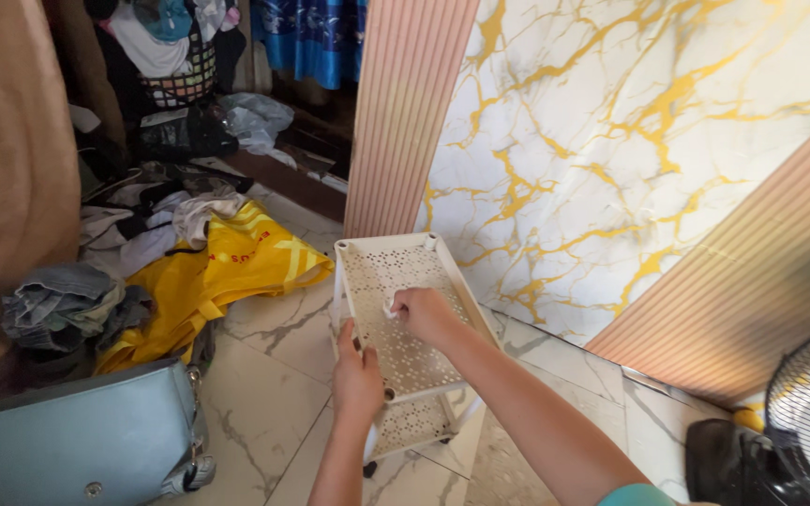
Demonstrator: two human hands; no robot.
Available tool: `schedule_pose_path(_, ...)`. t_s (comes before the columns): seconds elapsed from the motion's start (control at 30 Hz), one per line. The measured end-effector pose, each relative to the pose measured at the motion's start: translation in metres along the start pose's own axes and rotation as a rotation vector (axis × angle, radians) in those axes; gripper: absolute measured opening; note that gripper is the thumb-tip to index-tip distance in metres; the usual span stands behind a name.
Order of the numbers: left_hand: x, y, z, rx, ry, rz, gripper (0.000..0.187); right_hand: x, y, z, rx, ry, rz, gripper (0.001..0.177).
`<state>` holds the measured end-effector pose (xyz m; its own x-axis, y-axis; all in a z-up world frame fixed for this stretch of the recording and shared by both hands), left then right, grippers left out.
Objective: The person assembles a small white plastic rolling cart by inserting and securing the vertical support rods into the perforated shelves. They rotate the cart to access different sides and ensure the rods are properly seated.
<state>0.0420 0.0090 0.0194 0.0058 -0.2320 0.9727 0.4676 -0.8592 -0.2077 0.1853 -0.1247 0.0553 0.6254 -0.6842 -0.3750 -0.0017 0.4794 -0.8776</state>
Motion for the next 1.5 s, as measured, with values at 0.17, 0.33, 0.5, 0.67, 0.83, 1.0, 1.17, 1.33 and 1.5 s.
schedule_pose_path(0.17, -0.012, 0.004, -0.002, 0.01, -0.065, -0.045, 0.059, -0.019, -0.018, -0.04, -0.161, 0.029, 0.013, 0.009)
schedule_pose_path(0.33, -0.018, 0.009, 0.001, 0.047, -0.037, -0.156, 0.056, -0.032, -0.035, -0.074, -0.231, -0.017, 0.057, 0.009)
schedule_pose_path(0.5, -0.004, 0.002, 0.0, 0.053, 0.047, -0.192, 0.055, -0.033, -0.039, -0.089, -0.13, 0.18, 0.289, 0.008)
schedule_pose_path(0.67, 0.053, -0.023, -0.032, 0.244, 0.448, 0.383, 0.026, -0.032, -0.04, -0.091, -0.073, 0.236, 0.301, 0.013)
schedule_pose_path(0.83, 0.102, 0.026, -0.084, -0.128, 0.842, 0.857, 0.008, -0.034, -0.034, -0.077, -0.087, 0.198, 0.297, 0.014)
schedule_pose_path(1.0, 0.102, 0.024, -0.085, -0.081, 0.641, 0.662, 0.037, -0.025, -0.029, -0.075, -0.074, 0.348, 0.354, 0.012)
schedule_pose_path(1.17, 0.094, 0.021, -0.08, -0.085, 0.642, 0.672, 0.036, -0.029, -0.032, -0.082, 0.149, 0.26, 0.313, 0.007)
schedule_pose_path(1.33, 0.103, 0.012, -0.074, 0.067, 0.711, 0.755, 0.034, -0.033, -0.079, -0.058, 0.404, -0.028, 0.323, 0.009)
schedule_pose_path(1.5, 0.072, -0.031, -0.051, 0.237, 0.623, 0.658, 0.026, -0.02, -0.129, -0.052, 0.491, 0.119, 0.411, 0.008)
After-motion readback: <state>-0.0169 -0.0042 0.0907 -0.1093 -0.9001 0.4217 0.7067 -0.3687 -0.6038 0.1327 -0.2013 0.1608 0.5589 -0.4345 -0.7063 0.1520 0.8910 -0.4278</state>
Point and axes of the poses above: each hand's wrist, its own z-axis towards the middle knuckle, its own y-axis out of the palm, x = y × z, the point moved 5 cm from there along z, towards the middle knuckle, and after that the axes turned 1 degree about y, right-handed, at the moved point
